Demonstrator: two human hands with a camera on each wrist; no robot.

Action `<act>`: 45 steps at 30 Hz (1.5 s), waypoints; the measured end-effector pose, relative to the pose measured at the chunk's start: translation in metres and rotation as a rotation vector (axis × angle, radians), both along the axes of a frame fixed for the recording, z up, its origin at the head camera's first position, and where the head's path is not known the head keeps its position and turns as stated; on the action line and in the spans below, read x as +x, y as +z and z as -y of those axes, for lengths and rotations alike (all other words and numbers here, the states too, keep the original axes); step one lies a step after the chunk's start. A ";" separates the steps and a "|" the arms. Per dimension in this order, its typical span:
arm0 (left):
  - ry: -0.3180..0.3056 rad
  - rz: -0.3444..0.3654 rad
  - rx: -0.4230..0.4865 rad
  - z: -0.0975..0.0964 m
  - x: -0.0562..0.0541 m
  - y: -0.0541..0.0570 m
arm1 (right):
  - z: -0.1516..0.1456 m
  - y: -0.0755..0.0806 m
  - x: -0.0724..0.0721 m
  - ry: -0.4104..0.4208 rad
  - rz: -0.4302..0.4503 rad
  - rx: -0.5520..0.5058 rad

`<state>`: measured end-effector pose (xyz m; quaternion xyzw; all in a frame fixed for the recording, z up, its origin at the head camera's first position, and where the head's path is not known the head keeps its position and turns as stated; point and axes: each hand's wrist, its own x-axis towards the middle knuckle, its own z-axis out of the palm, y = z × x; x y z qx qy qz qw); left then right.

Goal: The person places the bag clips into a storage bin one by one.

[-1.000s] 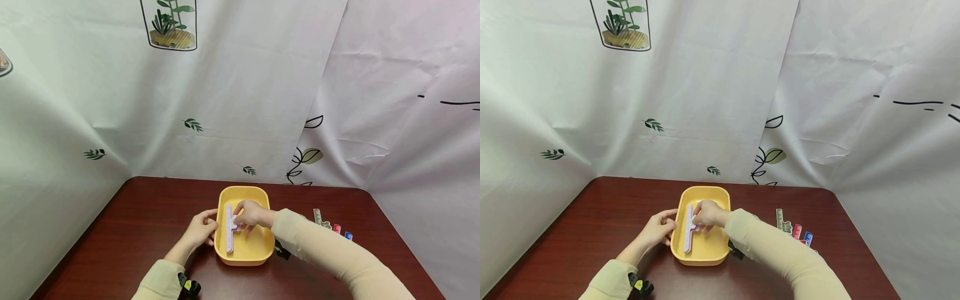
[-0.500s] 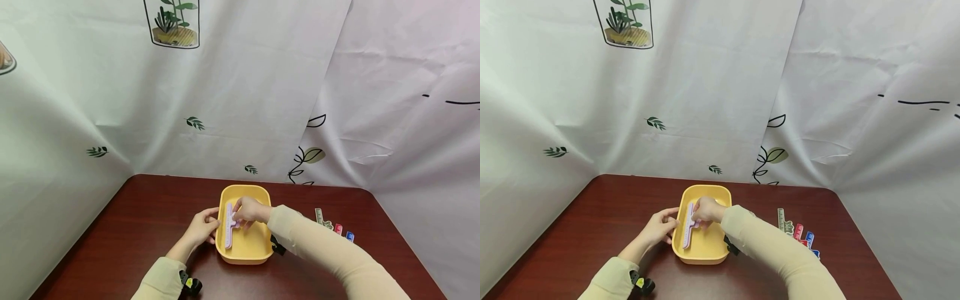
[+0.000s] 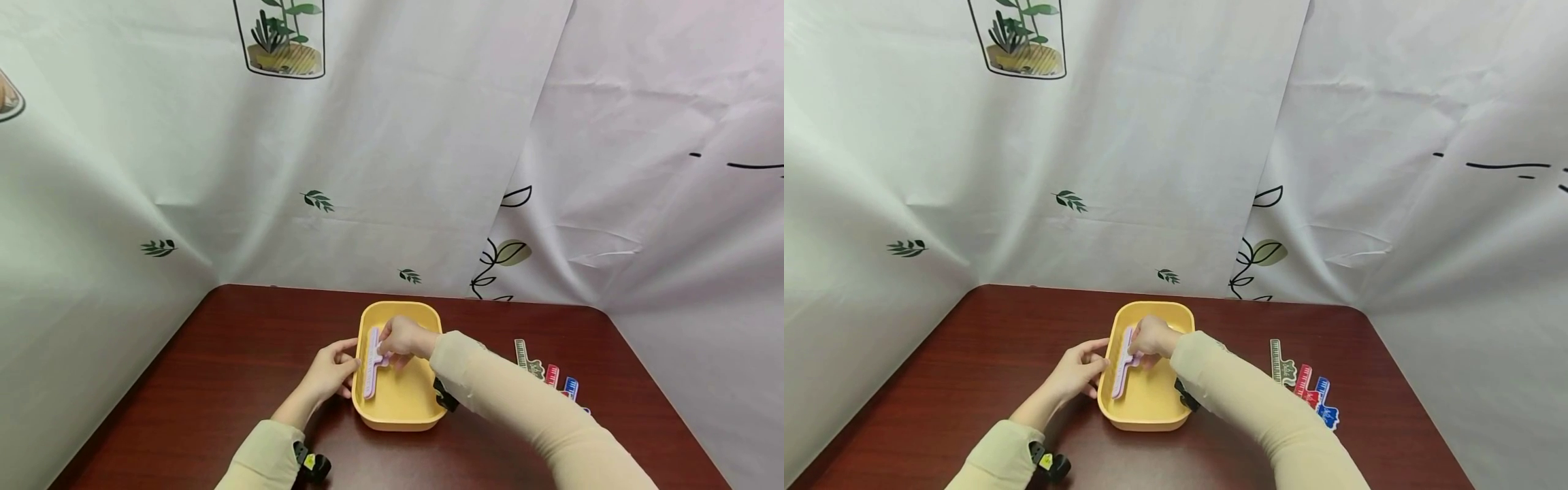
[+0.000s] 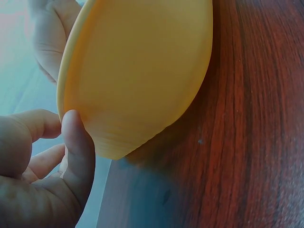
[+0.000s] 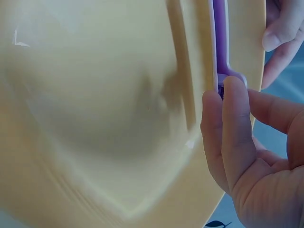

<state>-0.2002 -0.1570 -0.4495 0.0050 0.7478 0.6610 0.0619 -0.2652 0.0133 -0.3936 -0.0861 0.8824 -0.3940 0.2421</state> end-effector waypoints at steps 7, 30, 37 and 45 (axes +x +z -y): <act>-0.005 -0.005 0.009 0.000 0.001 0.001 | 0.002 -0.003 0.000 -0.012 0.006 -0.020; -0.012 -0.015 0.038 0.001 0.000 -0.003 | 0.009 -0.012 0.002 -0.048 0.020 -0.018; -0.009 -0.014 0.034 0.000 0.000 -0.004 | 0.009 -0.016 0.001 -0.044 0.010 -0.017; -0.005 -0.010 0.033 0.000 0.000 -0.002 | 0.009 -0.015 0.001 -0.057 0.024 -0.006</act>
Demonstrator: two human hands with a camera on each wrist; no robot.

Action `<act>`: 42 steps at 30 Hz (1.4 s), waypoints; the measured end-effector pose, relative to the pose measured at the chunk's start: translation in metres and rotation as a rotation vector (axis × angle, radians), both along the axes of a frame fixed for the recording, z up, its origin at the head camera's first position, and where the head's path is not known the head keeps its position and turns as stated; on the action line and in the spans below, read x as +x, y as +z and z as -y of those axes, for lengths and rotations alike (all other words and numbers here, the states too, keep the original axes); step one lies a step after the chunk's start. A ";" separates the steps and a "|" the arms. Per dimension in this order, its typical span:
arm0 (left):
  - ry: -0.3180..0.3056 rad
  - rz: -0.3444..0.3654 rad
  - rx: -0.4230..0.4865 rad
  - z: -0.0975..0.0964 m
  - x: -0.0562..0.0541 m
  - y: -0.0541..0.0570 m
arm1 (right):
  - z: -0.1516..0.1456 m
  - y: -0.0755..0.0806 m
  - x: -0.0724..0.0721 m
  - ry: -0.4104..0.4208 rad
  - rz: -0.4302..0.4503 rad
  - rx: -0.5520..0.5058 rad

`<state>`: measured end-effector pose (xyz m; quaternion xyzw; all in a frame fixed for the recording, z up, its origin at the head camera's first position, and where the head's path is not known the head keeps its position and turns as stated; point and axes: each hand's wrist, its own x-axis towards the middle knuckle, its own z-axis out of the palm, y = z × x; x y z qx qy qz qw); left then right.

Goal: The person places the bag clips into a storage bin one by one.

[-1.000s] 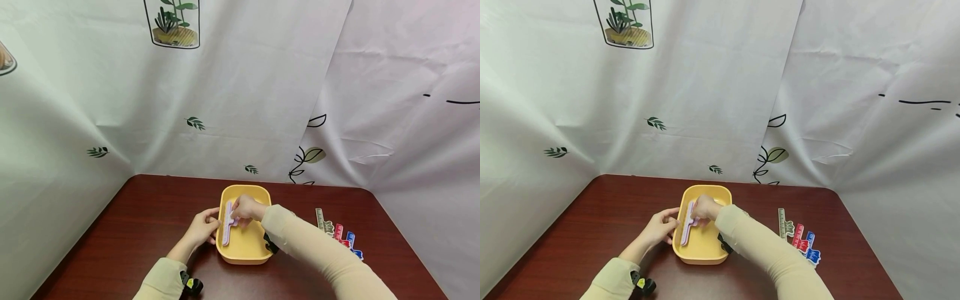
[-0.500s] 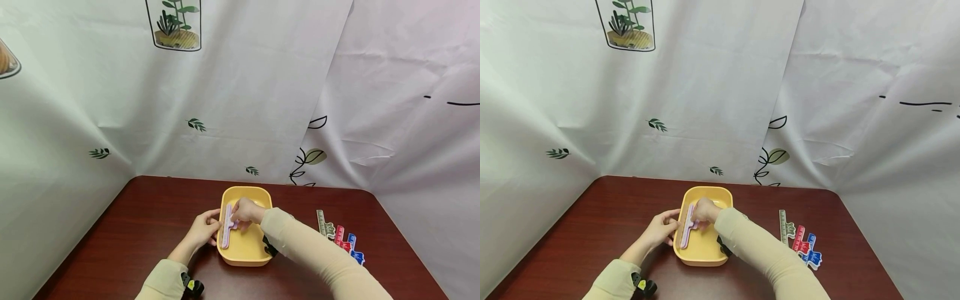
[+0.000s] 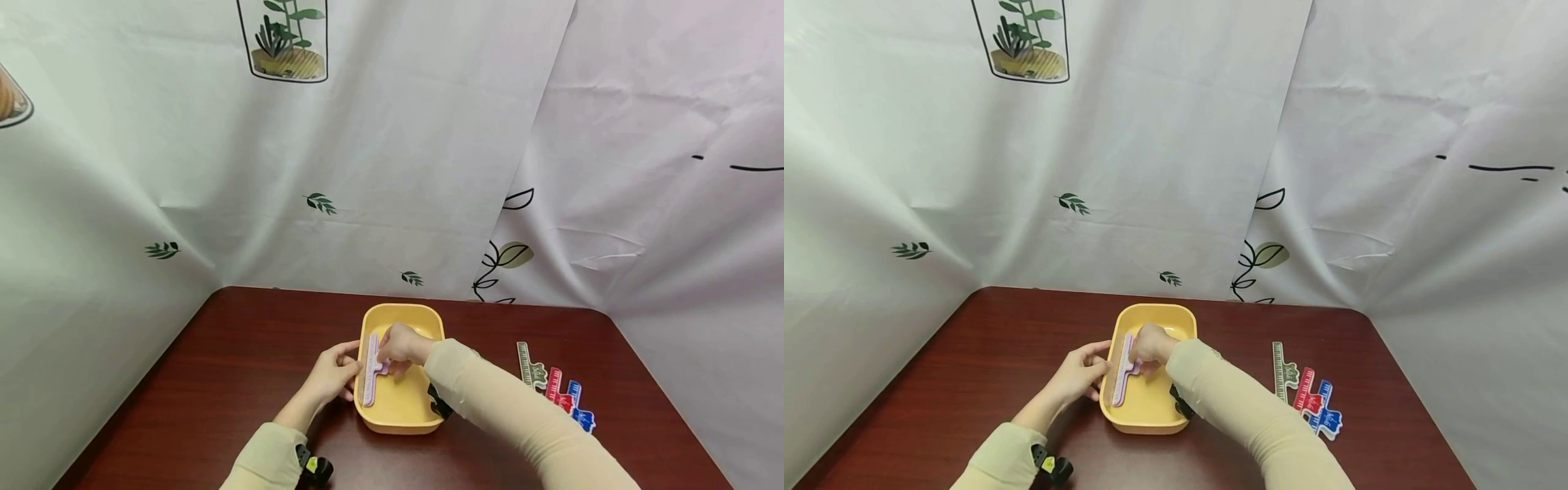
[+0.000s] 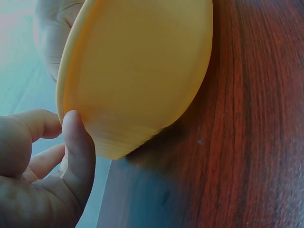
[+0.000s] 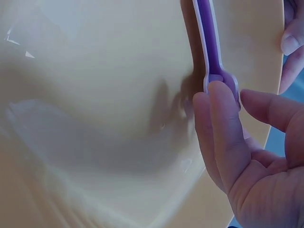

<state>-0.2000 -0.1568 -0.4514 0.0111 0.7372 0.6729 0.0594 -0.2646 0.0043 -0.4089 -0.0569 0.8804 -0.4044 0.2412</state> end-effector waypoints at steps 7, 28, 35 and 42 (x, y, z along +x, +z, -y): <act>0.003 -0.002 -0.009 -0.001 0.000 0.001 | -0.004 0.001 0.001 0.010 -0.002 0.009; 0.002 0.020 -0.025 -0.002 0.001 0.002 | -0.009 0.004 0.000 0.057 0.016 0.045; 0.011 0.020 -0.028 -0.003 0.002 0.002 | -0.011 0.008 0.001 0.081 0.017 0.038; 0.010 0.007 -0.026 -0.004 0.002 0.002 | -0.016 0.012 0.000 0.077 -0.011 0.047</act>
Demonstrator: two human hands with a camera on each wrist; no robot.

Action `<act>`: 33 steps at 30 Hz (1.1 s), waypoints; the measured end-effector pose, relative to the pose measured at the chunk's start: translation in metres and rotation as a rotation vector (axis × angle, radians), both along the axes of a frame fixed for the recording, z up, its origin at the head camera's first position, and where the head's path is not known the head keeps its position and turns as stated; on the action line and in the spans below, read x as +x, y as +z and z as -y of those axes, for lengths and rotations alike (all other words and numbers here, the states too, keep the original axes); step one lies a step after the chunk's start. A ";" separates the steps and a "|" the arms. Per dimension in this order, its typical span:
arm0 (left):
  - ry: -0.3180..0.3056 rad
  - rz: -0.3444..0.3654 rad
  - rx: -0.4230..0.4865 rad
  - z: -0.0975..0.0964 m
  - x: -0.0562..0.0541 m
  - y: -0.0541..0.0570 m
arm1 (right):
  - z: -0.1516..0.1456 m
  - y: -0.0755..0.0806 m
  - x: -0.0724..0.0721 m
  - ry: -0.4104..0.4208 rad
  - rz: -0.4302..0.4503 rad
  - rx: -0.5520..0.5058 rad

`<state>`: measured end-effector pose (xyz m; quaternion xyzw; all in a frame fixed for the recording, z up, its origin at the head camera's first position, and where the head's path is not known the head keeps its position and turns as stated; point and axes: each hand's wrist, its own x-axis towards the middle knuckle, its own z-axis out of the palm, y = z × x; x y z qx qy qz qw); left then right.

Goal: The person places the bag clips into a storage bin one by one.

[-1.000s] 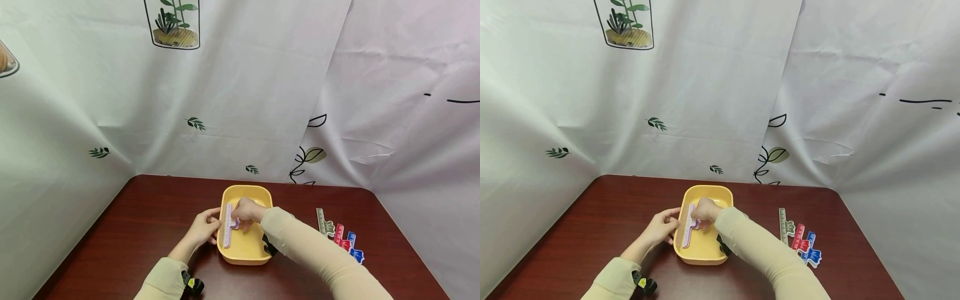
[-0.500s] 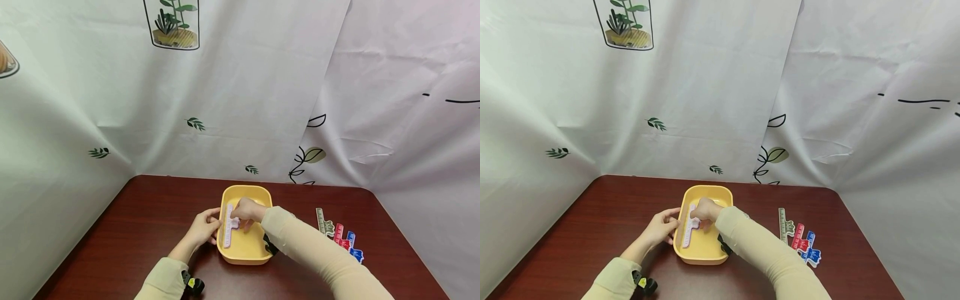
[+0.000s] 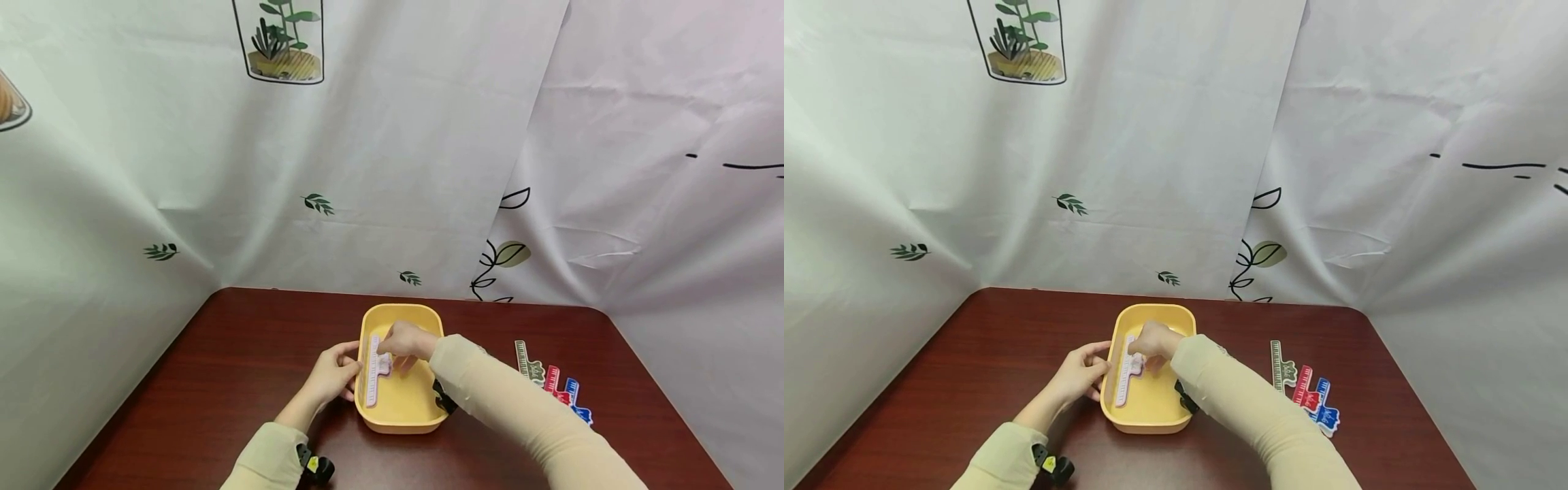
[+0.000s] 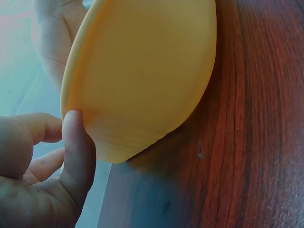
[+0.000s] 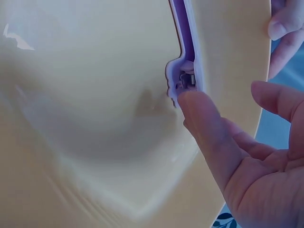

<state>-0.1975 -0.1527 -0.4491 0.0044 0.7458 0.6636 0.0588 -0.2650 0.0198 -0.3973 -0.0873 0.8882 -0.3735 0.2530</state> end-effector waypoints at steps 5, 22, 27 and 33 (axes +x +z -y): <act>0.014 0.003 -0.007 0.000 0.000 -0.001 | -0.004 0.003 0.001 -0.006 -0.011 0.012; 0.022 0.027 -0.010 0.000 0.001 -0.003 | -0.015 0.011 0.011 -0.016 -0.064 -0.030; 0.027 0.024 -0.014 0.001 0.002 -0.004 | -0.019 0.010 0.014 -0.021 -0.058 -0.037; 0.032 0.028 -0.009 0.002 0.004 -0.004 | -0.021 0.010 0.015 -0.019 -0.060 -0.045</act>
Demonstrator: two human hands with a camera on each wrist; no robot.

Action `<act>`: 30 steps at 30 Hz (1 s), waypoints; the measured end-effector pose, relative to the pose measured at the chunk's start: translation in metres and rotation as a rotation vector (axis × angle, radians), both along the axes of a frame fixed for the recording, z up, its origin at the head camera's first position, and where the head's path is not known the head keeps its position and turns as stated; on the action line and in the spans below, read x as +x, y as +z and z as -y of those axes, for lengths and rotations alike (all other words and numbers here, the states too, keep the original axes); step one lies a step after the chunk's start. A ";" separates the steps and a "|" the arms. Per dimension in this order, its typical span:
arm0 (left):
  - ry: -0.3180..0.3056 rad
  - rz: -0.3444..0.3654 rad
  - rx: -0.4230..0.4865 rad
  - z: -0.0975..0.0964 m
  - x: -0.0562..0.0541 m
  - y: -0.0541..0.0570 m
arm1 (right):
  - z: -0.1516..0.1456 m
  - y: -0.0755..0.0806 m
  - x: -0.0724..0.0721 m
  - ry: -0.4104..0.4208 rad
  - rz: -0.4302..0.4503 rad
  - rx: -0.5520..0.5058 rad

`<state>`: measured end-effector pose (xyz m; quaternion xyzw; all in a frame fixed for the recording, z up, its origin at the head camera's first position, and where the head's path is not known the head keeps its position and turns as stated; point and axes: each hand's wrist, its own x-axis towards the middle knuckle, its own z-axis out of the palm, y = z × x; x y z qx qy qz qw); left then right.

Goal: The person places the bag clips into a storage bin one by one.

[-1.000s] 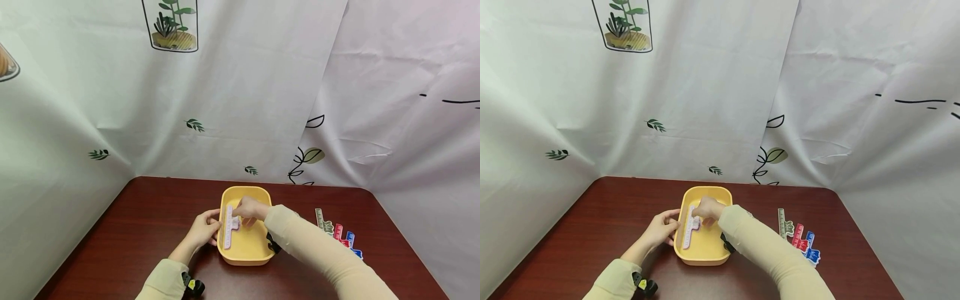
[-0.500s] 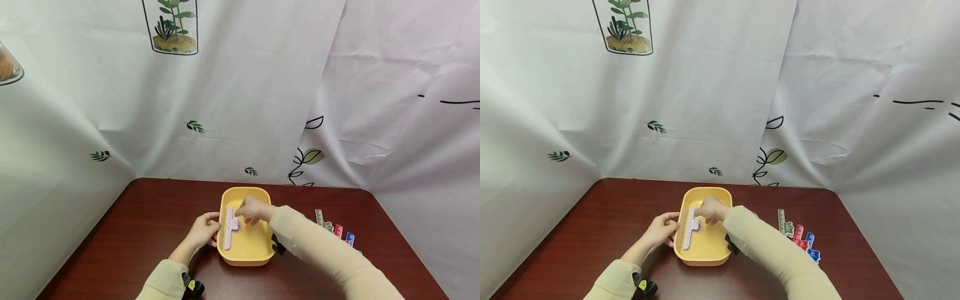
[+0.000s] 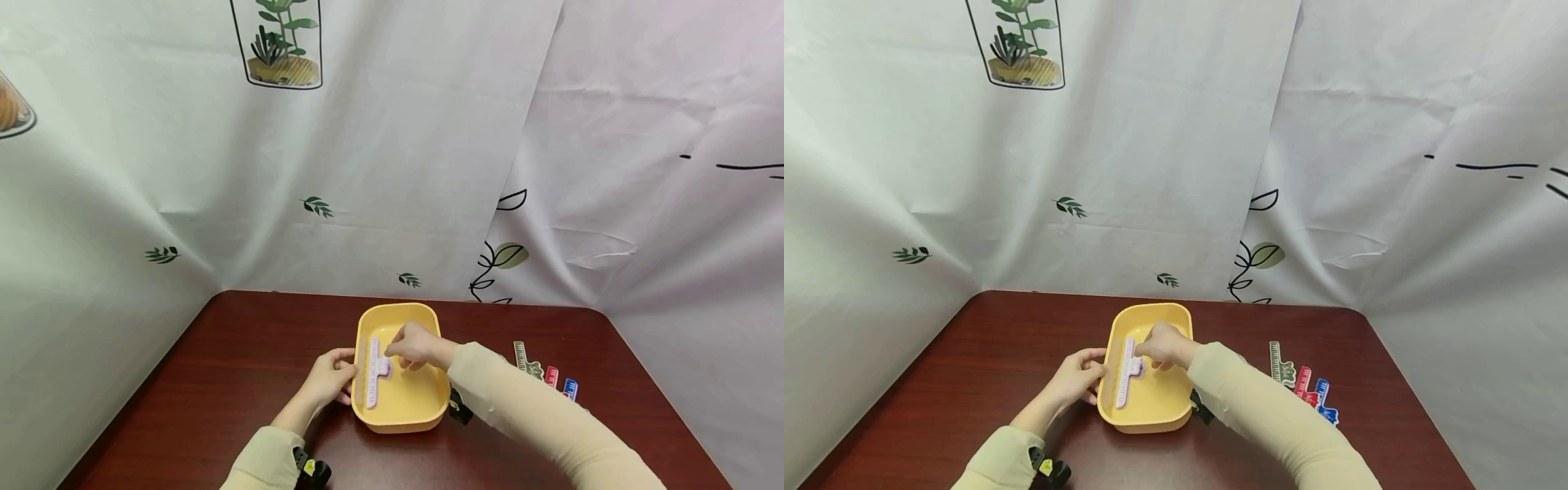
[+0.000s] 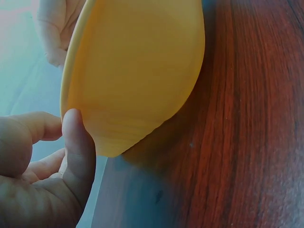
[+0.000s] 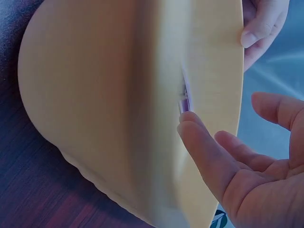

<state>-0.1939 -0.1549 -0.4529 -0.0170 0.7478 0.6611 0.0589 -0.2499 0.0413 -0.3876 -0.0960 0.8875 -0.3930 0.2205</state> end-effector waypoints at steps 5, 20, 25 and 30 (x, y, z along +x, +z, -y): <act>-0.009 0.000 0.003 -0.001 0.000 0.002 | -0.003 0.000 0.002 -0.001 0.003 -0.015; -0.011 0.000 -0.005 -0.004 -0.001 0.002 | -0.015 0.004 0.003 -0.018 0.010 -0.025; -0.010 -0.002 -0.011 -0.004 -0.001 0.001 | -0.020 0.005 0.002 -0.018 -0.006 -0.022; -0.007 -0.002 -0.015 -0.004 -0.001 0.002 | -0.026 0.008 0.000 -0.019 -0.015 -0.017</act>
